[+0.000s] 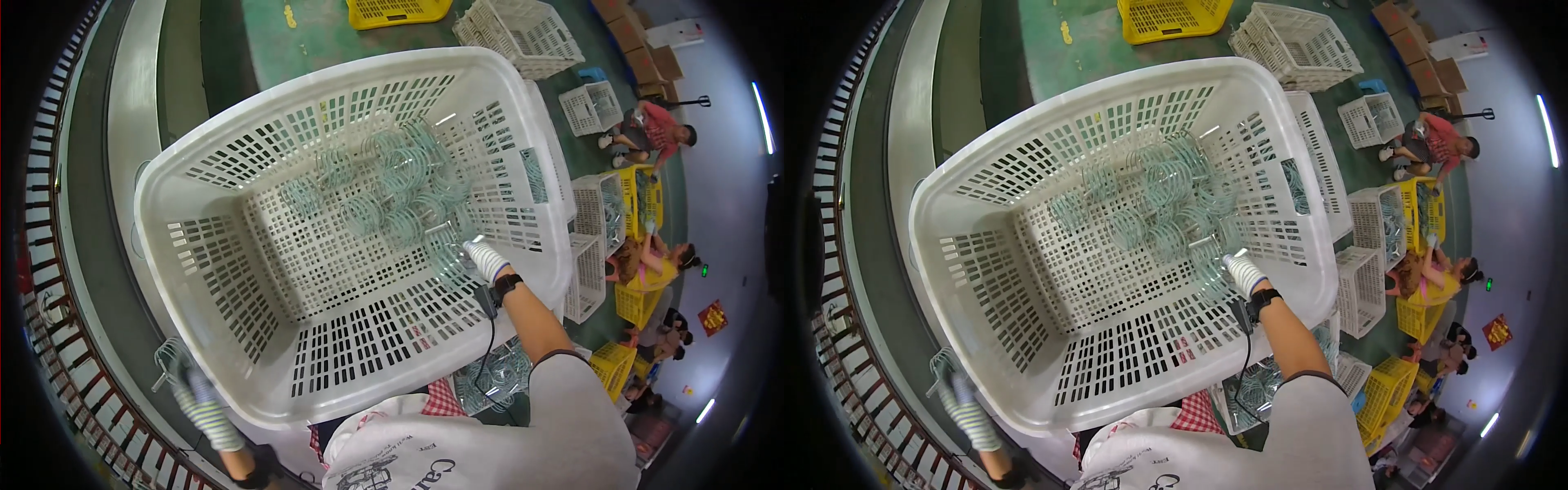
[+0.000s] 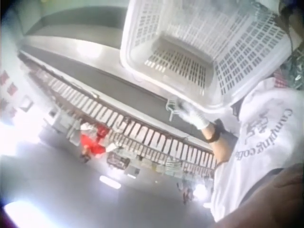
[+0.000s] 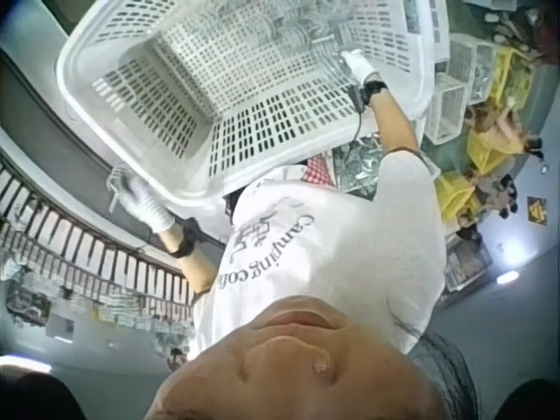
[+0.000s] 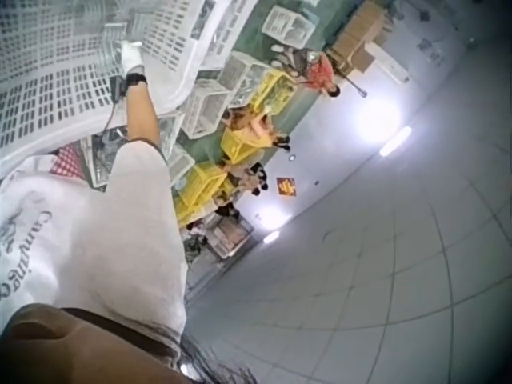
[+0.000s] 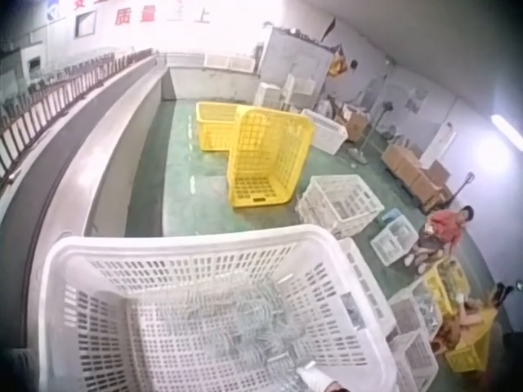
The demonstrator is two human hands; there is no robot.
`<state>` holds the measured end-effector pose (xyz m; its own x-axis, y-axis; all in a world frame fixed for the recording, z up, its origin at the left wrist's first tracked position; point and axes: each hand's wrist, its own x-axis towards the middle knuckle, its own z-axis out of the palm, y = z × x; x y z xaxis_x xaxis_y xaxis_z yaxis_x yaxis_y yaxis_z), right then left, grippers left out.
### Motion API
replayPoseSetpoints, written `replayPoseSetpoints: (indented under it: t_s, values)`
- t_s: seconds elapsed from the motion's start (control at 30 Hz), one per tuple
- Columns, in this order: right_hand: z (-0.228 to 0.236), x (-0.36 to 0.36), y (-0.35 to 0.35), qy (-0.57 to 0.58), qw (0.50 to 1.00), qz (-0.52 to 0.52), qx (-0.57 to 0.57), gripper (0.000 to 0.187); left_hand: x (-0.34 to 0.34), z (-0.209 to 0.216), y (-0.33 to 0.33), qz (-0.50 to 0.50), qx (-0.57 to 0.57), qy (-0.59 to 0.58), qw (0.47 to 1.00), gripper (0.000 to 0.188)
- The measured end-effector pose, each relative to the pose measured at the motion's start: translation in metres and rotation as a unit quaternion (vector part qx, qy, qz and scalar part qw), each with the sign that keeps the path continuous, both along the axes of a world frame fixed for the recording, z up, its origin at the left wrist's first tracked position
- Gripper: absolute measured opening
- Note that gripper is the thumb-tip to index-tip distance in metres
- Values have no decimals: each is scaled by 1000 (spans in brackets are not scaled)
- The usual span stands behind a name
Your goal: Picking plastic coil objects from a basket and placing them onto the vertical pegs of a moving conveyor belt.
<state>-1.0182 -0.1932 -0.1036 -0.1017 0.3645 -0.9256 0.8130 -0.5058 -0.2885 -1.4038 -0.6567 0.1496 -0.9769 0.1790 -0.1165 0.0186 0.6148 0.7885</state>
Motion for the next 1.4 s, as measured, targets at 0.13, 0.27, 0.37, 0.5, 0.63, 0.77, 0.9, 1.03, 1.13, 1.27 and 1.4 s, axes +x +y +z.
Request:
replayPoseSetpoints:
  t_s: [0.13, 0.27, 0.37, 0.5, 0.63, 0.77, 0.9, 1.03, 1.13, 1.27, 1.4]
  values:
    - [-29, 6, -8, 87, 985, -145, -22, 27, 50, -13, 108, -274, 8, -142, 951, 30]
    - [-19, -17, -3, 9, 998, 39, 49, 41, 63, -8, 142, -346, 12, -192, 918, 28]
    - [15, -28, -5, -17, 1000, -19, 1, 50, 67, -6, 150, -345, -16, -202, 916, 26]
    - [17, -29, 0, -82, 996, 37, -16, 52, 67, -9, 144, -351, -45, -245, 903, 26]
    - [25, -14, -1, -16, 999, -10, -35, 52, 70, -15, 149, -370, -45, -259, 891, 26]
    - [19, -23, -19, 40, 993, -108, 18, 40, 73, -40, 148, -405, -51, -288, 866, 28]
    - [61, -46, -36, 38, 993, -114, -9, 30, 67, -34, 167, -444, -74, -317, 835, 29]
    - [112, -84, -67, 197, 958, 197, 65, 31, 70, -50, 176, -414, -29, -360, 836, 34]
    - [130, -117, -118, 317, 869, 347, 158, 28, 70, -50, 189, -355, 33, -383, 852, 44]
    - [180, -175, -167, 376, 780, 478, 142, 24, 71, -65, 176, -448, 0, -297, 843, 36]
    - [177, -198, -185, 467, 802, 373, -7, 17, 59, -44, 171, -493, -158, -100, 850, 19]
